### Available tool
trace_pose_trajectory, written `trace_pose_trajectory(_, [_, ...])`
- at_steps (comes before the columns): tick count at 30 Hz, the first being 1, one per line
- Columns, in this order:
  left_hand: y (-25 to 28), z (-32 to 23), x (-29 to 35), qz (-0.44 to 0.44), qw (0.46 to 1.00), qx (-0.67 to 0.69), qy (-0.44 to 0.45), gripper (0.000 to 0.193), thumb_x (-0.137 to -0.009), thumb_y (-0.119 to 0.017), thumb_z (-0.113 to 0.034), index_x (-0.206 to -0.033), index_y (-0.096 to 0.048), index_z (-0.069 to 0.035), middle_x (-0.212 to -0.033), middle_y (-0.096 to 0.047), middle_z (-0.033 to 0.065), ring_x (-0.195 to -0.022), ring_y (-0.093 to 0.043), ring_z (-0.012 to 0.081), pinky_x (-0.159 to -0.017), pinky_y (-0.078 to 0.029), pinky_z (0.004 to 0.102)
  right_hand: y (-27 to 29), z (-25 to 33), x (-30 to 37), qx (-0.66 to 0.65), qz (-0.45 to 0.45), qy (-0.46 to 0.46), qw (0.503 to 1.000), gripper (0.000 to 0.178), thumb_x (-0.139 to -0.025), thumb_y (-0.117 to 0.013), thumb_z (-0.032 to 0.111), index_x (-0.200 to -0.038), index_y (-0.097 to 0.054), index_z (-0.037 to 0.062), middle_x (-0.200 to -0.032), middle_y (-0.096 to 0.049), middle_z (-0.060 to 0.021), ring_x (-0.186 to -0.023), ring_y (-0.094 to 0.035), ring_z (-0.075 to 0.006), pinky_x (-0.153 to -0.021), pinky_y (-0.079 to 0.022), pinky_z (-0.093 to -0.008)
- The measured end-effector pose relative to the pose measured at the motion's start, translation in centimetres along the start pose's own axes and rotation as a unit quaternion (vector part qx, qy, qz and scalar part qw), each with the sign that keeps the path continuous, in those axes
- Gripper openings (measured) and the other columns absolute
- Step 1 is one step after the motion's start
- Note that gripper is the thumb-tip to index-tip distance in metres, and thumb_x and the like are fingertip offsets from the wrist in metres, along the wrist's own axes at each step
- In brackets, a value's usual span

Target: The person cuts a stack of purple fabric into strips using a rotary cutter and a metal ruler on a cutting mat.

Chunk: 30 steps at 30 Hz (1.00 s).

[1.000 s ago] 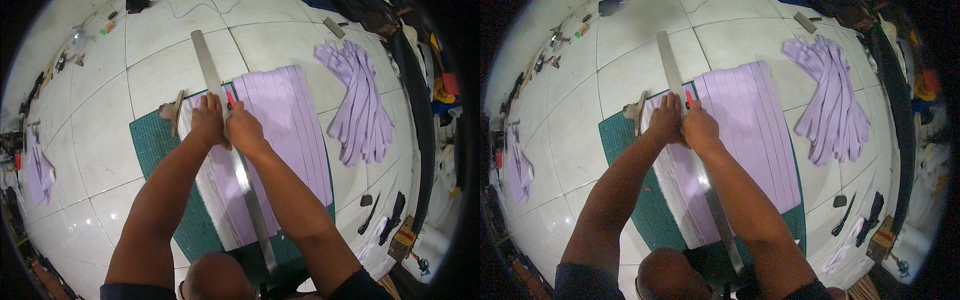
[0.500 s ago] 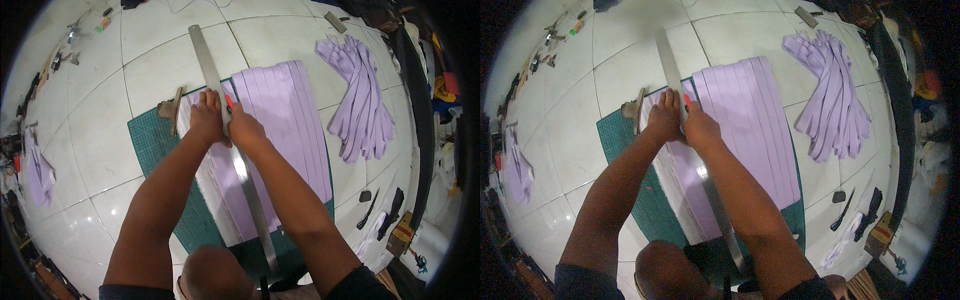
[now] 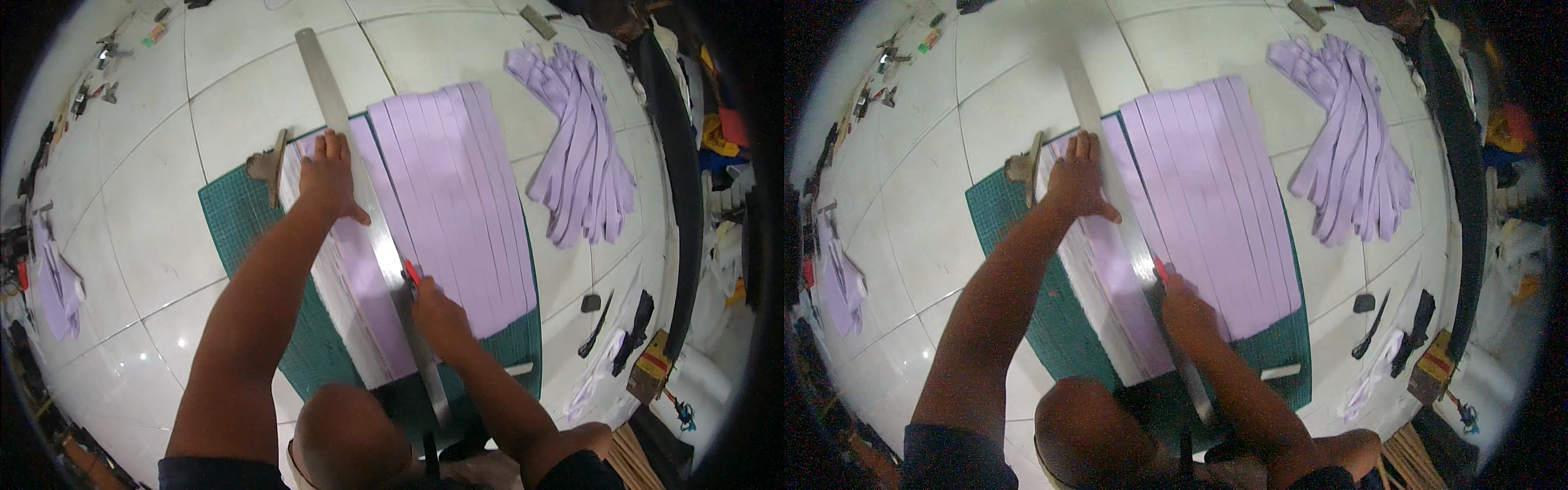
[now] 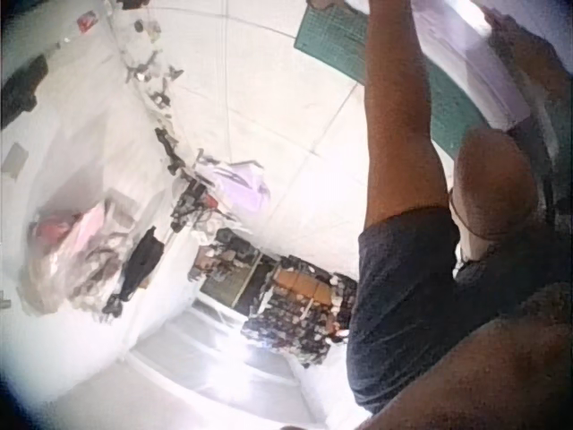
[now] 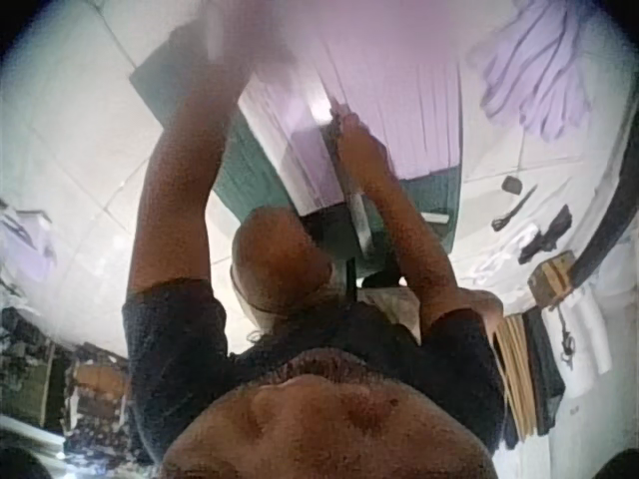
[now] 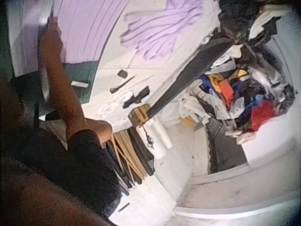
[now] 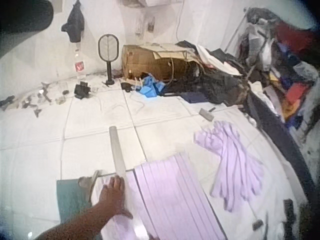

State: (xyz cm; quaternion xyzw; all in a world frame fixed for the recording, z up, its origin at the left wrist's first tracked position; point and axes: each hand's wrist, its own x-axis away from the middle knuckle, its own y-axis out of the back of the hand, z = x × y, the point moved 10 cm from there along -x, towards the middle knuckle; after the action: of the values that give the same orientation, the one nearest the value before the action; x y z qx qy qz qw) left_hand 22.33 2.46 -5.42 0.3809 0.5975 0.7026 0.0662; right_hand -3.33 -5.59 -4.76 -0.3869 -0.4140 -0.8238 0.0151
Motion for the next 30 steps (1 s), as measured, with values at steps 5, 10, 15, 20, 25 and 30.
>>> trace_pose_trajectory(5, [-0.1,0.5,0.4,-0.010,1.000,0.002,-0.002,0.157,-0.035,-0.090,-0.066,-0.148,-0.015,0.013,-0.155,-0.023,0.0307,-0.146,-0.024,0.0403,-0.111,-0.039,0.0472,4.7,4.7,-2.1,-0.036,-0.004,0.015,0.999,0.025,-0.100,-0.045,0.025,-0.107,-0.042,0.0005,-0.083,-0.064,-0.0273,-0.082,-0.063,-0.0484,-0.072,-0.048,-0.0565])
trace_pose_trajectory(10, [0.5,0.3,0.4,-0.051,0.999,0.005,-0.007,0.149,-0.039,-0.090,-0.064,-0.147,-0.020,0.012,-0.153,-0.025,0.0302,-0.142,-0.032,0.0403,-0.109,-0.042,0.0473,6.7,10.5,-10.9,-0.061,-0.074,0.085,0.992,0.031,-0.099,-0.043,0.025,-0.115,-0.040,-0.0006,-0.094,-0.065,-0.0297,-0.089,-0.064,-0.0495,-0.078,-0.049,-0.0580])
trace_pose_trajectory(15, [-0.3,0.7,0.1,-0.101,0.995,-0.011,-0.003,0.119,-0.059,-0.087,-0.046,-0.145,-0.026,0.009,-0.150,-0.031,0.0286,-0.141,-0.036,0.0387,-0.106,-0.045,0.0464,6.6,14.6,-14.6,-0.039,-0.092,0.100,0.990,0.034,-0.093,-0.054,0.019,-0.114,-0.039,-0.0021,-0.100,-0.066,-0.0297,-0.095,-0.066,-0.0470,-0.083,-0.052,-0.0549])
trace_pose_trajectory(20, [0.0,0.4,0.1,-0.091,0.996,-0.016,-0.010,0.107,-0.066,-0.082,-0.038,-0.145,-0.026,0.009,-0.149,-0.033,0.0283,-0.141,-0.036,0.0378,-0.104,-0.047,0.0453,6.4,14.6,-15.4,-0.036,-0.089,0.095,0.991,0.040,-0.089,-0.061,0.018,-0.115,-0.039,-0.0034,-0.101,-0.066,-0.0296,-0.097,-0.066,-0.0454,-0.084,-0.053,-0.0532])
trace_pose_trajectory(25, [-0.4,1.0,0.0,-0.097,0.995,-0.027,0.006,0.121,-0.060,-0.086,-0.048,-0.147,-0.024,0.009,-0.151,-0.030,0.0281,-0.142,-0.033,0.0377,-0.106,-0.045,0.0463,6.5,15.2,-15.0,-0.017,-0.078,0.104,0.991,0.043,-0.088,-0.062,0.017,-0.118,-0.039,-0.0044,-0.103,-0.066,-0.0296,-0.098,-0.066,-0.0449,-0.085,-0.053,-0.0520])
trace_pose_trajectory(30, [0.0,0.2,-0.2,-0.028,1.000,-0.003,0.005,0.148,-0.043,-0.090,-0.064,-0.151,-0.017,0.006,-0.156,-0.024,0.0231,-0.146,-0.025,0.0358,-0.109,-0.040,0.0470,7.5,14.4,-15.5,-0.014,-0.037,0.081,0.996,0.036,-0.093,-0.053,0.013,-0.122,-0.040,-0.0027,-0.105,-0.066,-0.0298,-0.101,-0.065,-0.0444,-0.084,-0.051,-0.0517])
